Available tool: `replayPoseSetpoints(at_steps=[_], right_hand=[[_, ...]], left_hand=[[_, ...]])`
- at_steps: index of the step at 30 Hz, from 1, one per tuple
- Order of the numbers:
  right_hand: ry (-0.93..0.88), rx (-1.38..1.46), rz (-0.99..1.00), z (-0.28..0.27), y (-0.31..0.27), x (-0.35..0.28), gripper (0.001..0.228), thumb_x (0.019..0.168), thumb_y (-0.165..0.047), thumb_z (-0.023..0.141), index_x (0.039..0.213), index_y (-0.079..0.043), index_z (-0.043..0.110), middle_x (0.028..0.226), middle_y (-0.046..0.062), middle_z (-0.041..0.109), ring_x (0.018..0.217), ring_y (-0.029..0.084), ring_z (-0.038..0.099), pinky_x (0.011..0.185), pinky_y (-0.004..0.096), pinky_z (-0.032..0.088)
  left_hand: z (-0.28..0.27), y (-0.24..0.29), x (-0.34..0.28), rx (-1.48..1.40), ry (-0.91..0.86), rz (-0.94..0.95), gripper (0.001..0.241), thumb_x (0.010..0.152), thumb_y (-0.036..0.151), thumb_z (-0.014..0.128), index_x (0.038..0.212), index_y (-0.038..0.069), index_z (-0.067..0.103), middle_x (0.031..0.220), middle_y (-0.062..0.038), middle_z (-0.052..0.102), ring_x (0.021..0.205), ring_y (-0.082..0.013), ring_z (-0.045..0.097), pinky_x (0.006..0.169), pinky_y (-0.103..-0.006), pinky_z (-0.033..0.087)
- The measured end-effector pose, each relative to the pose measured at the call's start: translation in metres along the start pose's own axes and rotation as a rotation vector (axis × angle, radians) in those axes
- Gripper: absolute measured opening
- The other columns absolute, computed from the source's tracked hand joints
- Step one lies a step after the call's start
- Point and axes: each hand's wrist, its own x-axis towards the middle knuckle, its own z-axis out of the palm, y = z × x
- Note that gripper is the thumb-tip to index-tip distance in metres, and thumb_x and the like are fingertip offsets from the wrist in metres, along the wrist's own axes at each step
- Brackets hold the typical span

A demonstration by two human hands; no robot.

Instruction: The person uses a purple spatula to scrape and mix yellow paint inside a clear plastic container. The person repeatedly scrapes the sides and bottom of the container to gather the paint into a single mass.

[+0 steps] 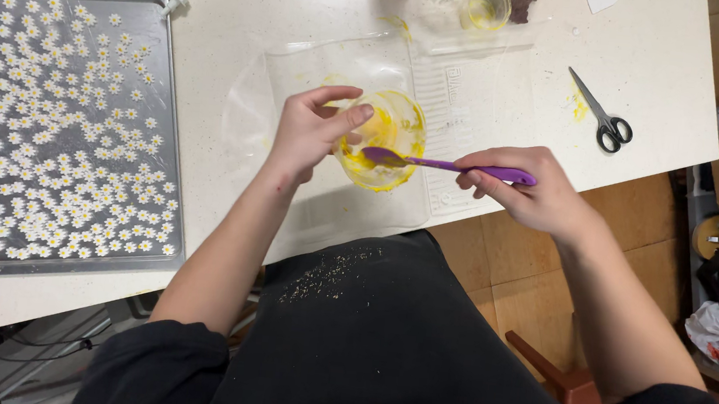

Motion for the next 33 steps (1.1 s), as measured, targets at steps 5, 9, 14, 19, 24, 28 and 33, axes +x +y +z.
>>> replayPoseSetpoints(at_steps=[5,9,14,19,24,28,33], right_hand=[[0.113,0.309,0.059,0.033,0.038,-0.006,0.022,0.102,-0.009,0.061,0.117,0.005,0.071,0.093,0.013,0.076,0.081,0.017,0.073,0.073,0.030,0.062],[0.311,0.648,0.131,0.074,0.055,-0.015,0.025,0.105,-0.009,0.057,0.120,0.007,0.067,0.094,0.017,0.074,0.081,0.023,0.075,0.073,0.035,0.065],[0.499,0.914,0.246,0.115,0.050,-0.016,0.030,0.105,-0.012,0.056,0.125,0.008,0.062,0.093,0.019,0.072,0.080,0.027,0.074,0.070,0.037,0.064],[0.591,1.223,0.314,0.134,0.035,-0.005,0.034,0.105,-0.015,0.056,0.132,0.006,0.057,0.095,0.018,0.072,0.083,0.027,0.073,0.073,0.035,0.063],[0.629,1.590,0.437,0.137,0.034,0.012,0.030,0.105,-0.018,0.055,0.130,-0.001,0.058,0.098,0.015,0.073,0.089,0.023,0.074,0.079,0.029,0.063],[0.596,1.755,0.369,0.124,0.042,0.016,0.025,0.107,-0.017,0.055,0.127,-0.001,0.058,0.099,0.014,0.073,0.091,0.023,0.074,0.081,0.028,0.063],[0.605,1.522,0.163,0.090,0.053,-0.009,0.028,0.109,-0.019,0.056,0.131,-0.001,0.059,0.099,0.014,0.073,0.089,0.023,0.074,0.079,0.030,0.063]], left_hand=[[0.009,-0.022,-0.003,-0.108,0.081,0.009,0.054,0.083,0.024,0.085,0.126,-0.005,0.069,0.087,-0.013,0.077,0.069,-0.0134,0.071,0.054,-0.0260,0.056],[0.020,-0.044,-0.006,-0.366,0.243,-0.014,0.060,0.084,0.024,0.082,0.132,-0.005,0.062,0.096,-0.014,0.077,0.078,-0.0136,0.076,0.061,-0.0284,0.066],[0.048,-0.077,-0.016,-0.518,0.335,0.195,0.071,0.095,0.024,0.077,0.152,-0.006,0.048,0.119,-0.016,0.069,0.103,-0.0167,0.068,0.081,-0.0305,0.059],[0.059,-0.087,-0.023,-0.598,0.277,0.354,0.078,0.097,0.027,0.075,0.159,-0.001,0.036,0.144,-0.011,0.059,0.124,-0.0178,0.061,0.105,-0.0355,0.055],[0.063,-0.075,-0.026,-0.499,0.295,0.461,0.083,0.099,0.029,0.076,0.164,0.002,0.032,0.152,-0.011,0.056,0.133,-0.0199,0.057,0.112,-0.0351,0.050],[0.056,-0.066,-0.032,-0.635,0.272,0.393,0.088,0.095,0.032,0.076,0.163,0.005,0.028,0.144,-0.013,0.059,0.124,-0.0229,0.063,0.101,-0.0386,0.058],[0.028,-0.069,-0.023,-0.498,0.301,0.432,0.082,0.097,0.025,0.072,0.163,0.004,0.028,0.141,-0.015,0.061,0.118,-0.0233,0.071,0.099,-0.0337,0.060]])
